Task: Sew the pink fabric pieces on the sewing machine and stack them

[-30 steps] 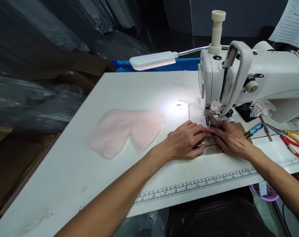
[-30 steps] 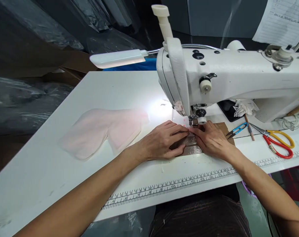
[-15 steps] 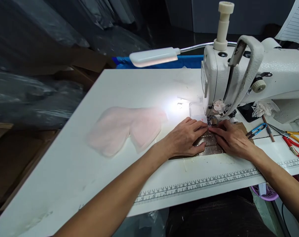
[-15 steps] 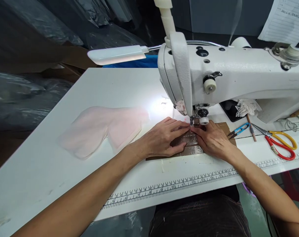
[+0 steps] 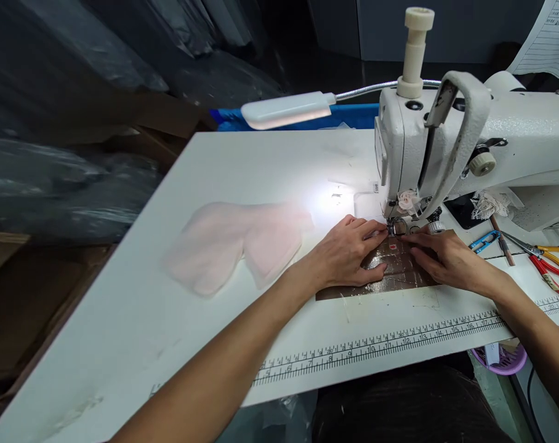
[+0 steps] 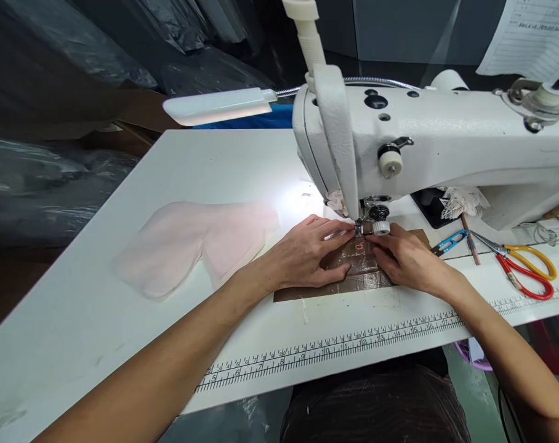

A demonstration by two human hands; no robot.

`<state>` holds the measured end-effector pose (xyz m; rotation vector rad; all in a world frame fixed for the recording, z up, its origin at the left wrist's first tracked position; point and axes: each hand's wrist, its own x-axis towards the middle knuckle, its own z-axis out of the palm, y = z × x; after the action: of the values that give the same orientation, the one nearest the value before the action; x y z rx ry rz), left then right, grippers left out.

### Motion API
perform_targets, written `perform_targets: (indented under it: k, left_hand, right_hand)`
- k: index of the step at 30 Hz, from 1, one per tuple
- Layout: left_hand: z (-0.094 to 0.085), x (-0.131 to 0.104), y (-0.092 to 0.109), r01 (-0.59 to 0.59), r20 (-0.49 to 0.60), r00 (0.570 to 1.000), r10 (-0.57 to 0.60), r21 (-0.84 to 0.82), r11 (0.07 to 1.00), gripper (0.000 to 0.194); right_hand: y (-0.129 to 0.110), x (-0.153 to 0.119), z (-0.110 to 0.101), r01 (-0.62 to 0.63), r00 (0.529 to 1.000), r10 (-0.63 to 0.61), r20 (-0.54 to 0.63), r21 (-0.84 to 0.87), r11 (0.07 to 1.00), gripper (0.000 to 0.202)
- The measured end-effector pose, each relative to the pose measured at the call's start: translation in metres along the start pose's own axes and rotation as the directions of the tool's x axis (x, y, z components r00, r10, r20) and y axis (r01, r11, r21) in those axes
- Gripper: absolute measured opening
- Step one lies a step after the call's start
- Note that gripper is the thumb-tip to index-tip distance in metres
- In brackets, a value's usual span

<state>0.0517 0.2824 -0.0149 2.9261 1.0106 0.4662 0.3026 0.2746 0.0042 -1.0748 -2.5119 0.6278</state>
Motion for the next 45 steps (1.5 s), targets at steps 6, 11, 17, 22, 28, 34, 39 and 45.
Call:
perform_targets:
  k: [6,11,17,22,28,34,39,45]
  left_hand:
    - [0.002,0.001,-0.001,0.022,0.002,1.000,-0.022,0.024,0.999,0.050]
    - [0.005,0.001,-0.001,0.032,-0.025,0.999,-0.031,0.037,0.999,0.049]
    - [0.008,-0.001,-0.001,0.040,-0.049,0.998,-0.038,0.037,0.999,0.052]
    - [0.007,-0.001,0.000,0.108,-0.094,0.990,-0.107,0.011,0.994,0.052]
    - [0.005,0.000,0.005,0.237,-0.144,0.959,-0.243,-0.056,0.970,0.060]
    - [0.010,0.002,0.005,0.378,-0.175,0.909,-0.379,-0.036,0.925,0.051]
    - [-0.001,0.030,-0.034,0.503,-0.074,0.863,-0.500,0.029,0.864,0.038]
    - [-0.013,0.072,-0.097,0.661,-0.010,0.744,-0.668,-0.140,0.738,0.031]
  right_hand:
    - [0.007,0.012,-0.013,-0.117,0.993,0.116,0.018,0.122,0.986,0.042]
    - [0.019,0.019,0.002,-0.154,0.962,0.176,-0.210,0.116,0.981,0.047]
    - [0.016,0.008,0.010,-0.115,0.968,0.141,-0.205,0.134,0.984,0.049]
    - [0.017,0.007,0.013,-0.132,0.960,0.153,-0.233,0.104,0.986,0.032]
    - [0.017,0.006,0.013,-0.165,0.962,0.166,-0.216,0.025,0.986,0.024]
    - [0.020,0.003,0.021,-0.151,0.975,0.132,-0.178,-0.096,0.984,0.030]
    - [0.023,0.002,0.027,-0.116,0.978,0.090,-0.190,-0.133,0.984,0.032]
    - [0.024,0.005,0.023,-0.132,0.983,0.111,-0.148,-0.139,0.982,0.032]
